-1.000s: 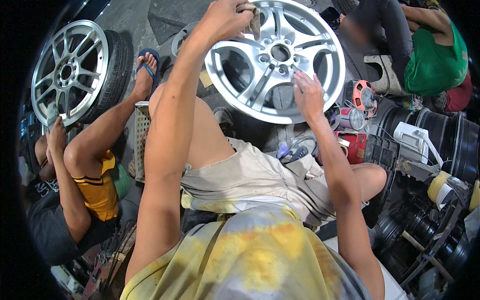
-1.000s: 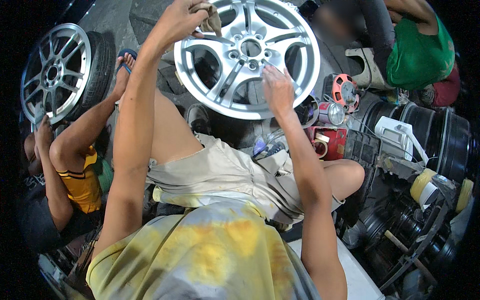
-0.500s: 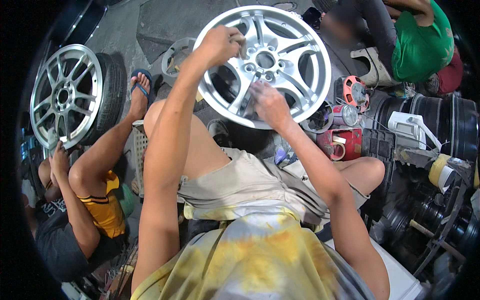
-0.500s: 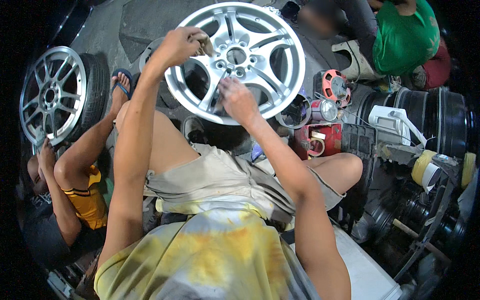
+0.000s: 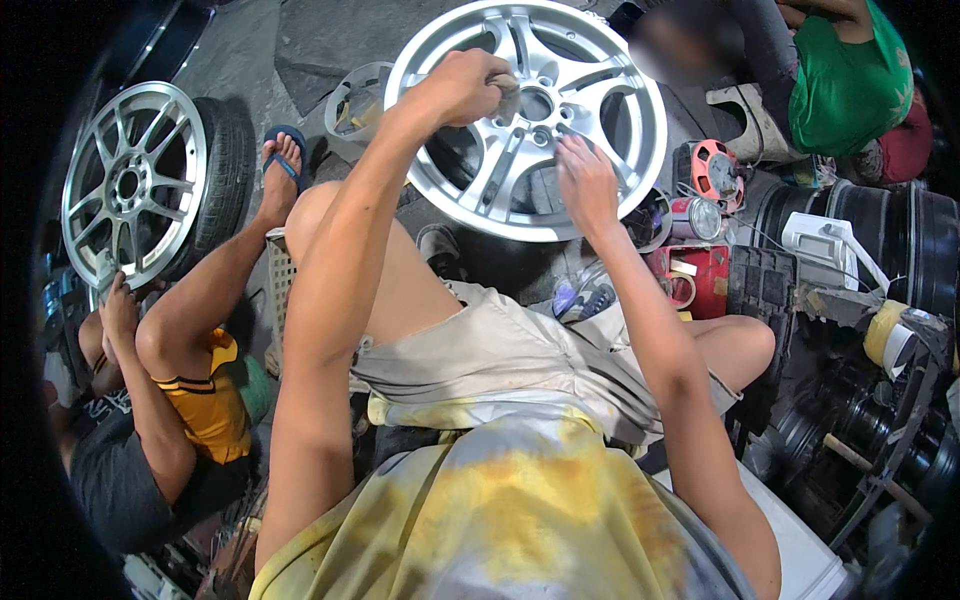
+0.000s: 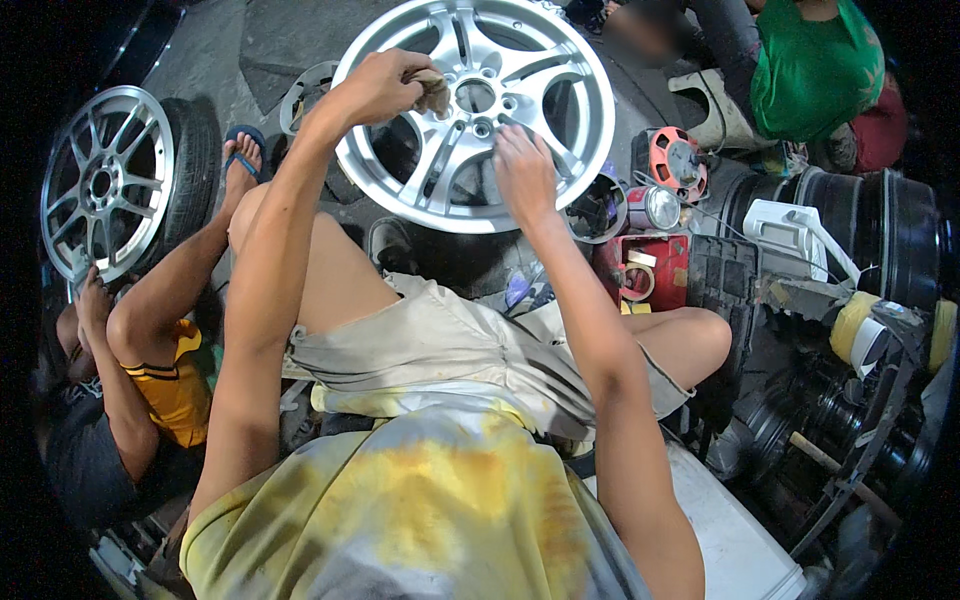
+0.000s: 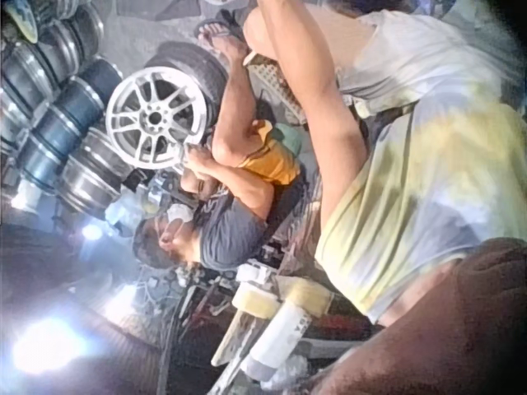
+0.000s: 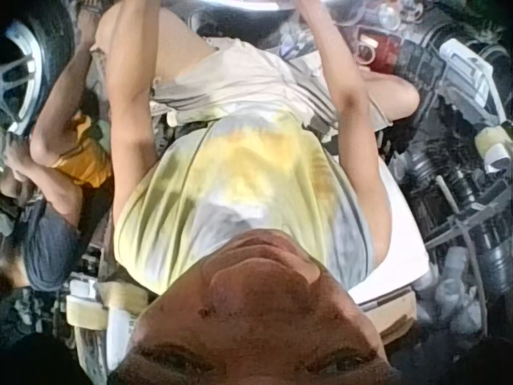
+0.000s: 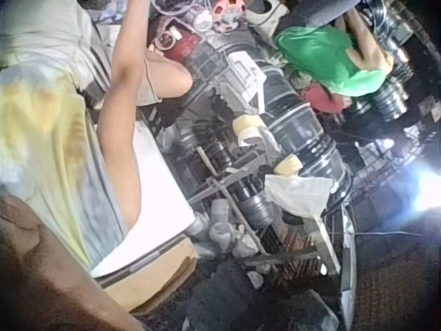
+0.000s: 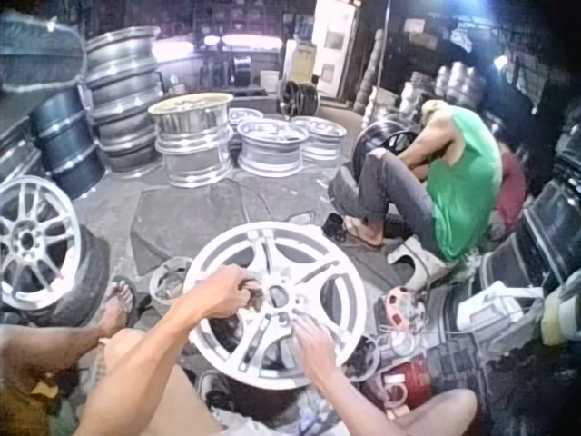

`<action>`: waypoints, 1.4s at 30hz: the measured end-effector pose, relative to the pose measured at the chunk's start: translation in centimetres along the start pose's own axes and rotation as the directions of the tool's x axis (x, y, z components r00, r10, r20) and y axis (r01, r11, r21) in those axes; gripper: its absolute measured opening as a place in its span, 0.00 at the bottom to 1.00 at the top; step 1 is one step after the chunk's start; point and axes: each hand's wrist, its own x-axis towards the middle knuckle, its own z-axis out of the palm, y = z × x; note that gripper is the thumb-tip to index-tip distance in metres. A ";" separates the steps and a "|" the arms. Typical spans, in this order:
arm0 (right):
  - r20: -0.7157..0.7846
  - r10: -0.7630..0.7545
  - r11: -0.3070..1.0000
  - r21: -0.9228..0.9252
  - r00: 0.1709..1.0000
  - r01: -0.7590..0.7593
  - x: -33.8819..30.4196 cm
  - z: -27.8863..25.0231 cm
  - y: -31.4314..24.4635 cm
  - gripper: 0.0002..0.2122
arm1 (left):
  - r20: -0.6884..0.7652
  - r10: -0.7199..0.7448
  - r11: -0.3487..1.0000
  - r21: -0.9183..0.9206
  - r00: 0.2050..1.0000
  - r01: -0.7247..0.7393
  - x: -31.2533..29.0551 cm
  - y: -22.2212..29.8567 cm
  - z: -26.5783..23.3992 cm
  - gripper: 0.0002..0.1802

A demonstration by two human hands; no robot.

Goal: The person sits on the floor and scrubs a silver car wheel rim with a cloth. They repeatedly dip the cloth into a container of liquid and wipe the rim's surface, including the spokes and outer edge, while another person works on a tire in the background.

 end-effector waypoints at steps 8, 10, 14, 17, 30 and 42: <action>0.198 -0.098 0.993 -0.039 0.975 0.108 1.2 -5.4 2.4 0.12 | -0.095 -0.048 0.995 -0.094 0.994 0.039 -0.1 -1.7 -1.4 0.16; 0.079 -0.222 0.975 0.000 0.972 0.222 0.5 -5.7 1.2 0.11 | -0.068 -0.062 0.998 -0.033 0.996 0.060 0.1 -1.9 -1.4 0.16; -0.057 0.031 0.976 0.216 0.998 -0.018 -0.9 -3.0 -2.9 0.10 | -0.048 -0.011 0.996 0.086 0.999 0.015 0.1 -1.2 -0.3 0.17; -0.037 0.524 0.823 0.277 0.851 -0.495 -2.0 -2.9 -2.8 0.11 | -0.062 -0.006 0.996 0.085 0.998 0.011 -0.3 -1.0 -0.3 0.17; 0.265 0.383 0.847 0.282 0.885 -0.451 -3.1 -7.6 3.7 0.15 | 0.162 0.148 0.975 0.144 0.976 -0.172 1.9 0.6 7.3 0.11; 0.278 0.353 0.933 -0.174 0.893 -0.315 1.8 -6.3 2.2 0.08 | -0.308 0.007 0.999 -0.030 0.951 -0.017 3.2 -3.0 -1.3 0.11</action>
